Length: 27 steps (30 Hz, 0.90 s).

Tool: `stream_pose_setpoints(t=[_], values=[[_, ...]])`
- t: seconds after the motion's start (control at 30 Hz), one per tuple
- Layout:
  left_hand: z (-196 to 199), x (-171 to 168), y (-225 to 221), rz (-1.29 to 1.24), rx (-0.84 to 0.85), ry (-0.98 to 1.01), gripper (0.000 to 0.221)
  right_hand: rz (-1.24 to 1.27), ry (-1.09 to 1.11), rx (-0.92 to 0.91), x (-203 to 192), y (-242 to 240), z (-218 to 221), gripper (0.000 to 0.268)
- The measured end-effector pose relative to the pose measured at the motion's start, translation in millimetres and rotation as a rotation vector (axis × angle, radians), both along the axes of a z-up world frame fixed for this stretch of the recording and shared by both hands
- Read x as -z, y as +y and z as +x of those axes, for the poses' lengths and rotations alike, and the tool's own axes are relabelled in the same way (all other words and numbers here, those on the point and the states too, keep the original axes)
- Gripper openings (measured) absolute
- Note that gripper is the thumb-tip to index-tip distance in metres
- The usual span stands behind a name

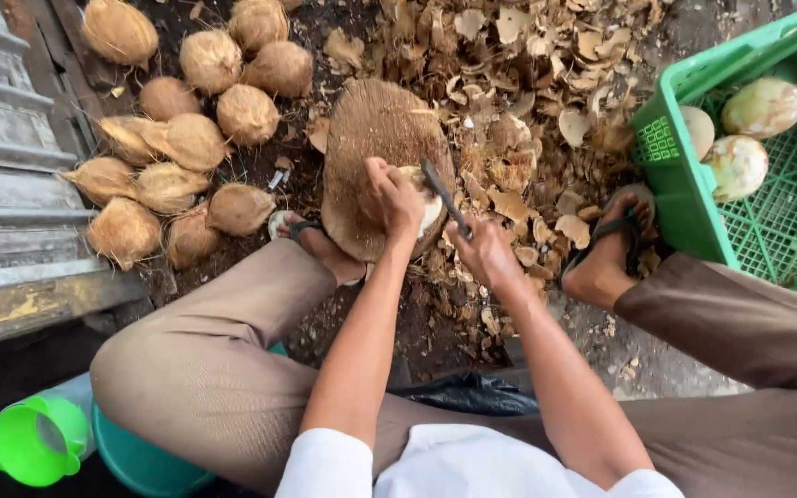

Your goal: Peeling the outer husk of a coconut using a knife while seated on the ground.

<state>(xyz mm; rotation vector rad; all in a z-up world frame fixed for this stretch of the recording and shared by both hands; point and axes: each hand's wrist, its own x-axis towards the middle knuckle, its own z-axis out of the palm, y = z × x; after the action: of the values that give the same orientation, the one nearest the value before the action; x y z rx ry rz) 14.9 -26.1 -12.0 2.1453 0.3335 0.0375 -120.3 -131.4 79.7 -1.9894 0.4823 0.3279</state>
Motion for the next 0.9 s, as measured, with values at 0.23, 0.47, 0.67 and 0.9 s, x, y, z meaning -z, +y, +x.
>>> stream_pose_setpoints(t=[0.23, 0.47, 0.67, 0.9], values=[[-1.0, -9.0, 6.4, 0.081, 0.047, 0.018, 0.009, 0.068, -0.175, 0.157, 8.2, -11.8, 2.3, 0.051], [0.9, -14.9, -2.4, 0.107, 0.042, 0.082, 0.01, 0.032, 0.018, 0.089, -10.9, -11.1, 12.0, 0.041], [9.1, -7.0, -1.2, 0.127, 0.034, 0.081, 0.01, -0.027, -0.146, -0.009, 26.1, -13.7, 10.2, 0.044], [4.8, 3.2, 9.0, 0.098, 0.141, -0.082, 0.01, 0.137, -0.064, 0.148, 26.6, -22.3, 10.5, 0.047]])
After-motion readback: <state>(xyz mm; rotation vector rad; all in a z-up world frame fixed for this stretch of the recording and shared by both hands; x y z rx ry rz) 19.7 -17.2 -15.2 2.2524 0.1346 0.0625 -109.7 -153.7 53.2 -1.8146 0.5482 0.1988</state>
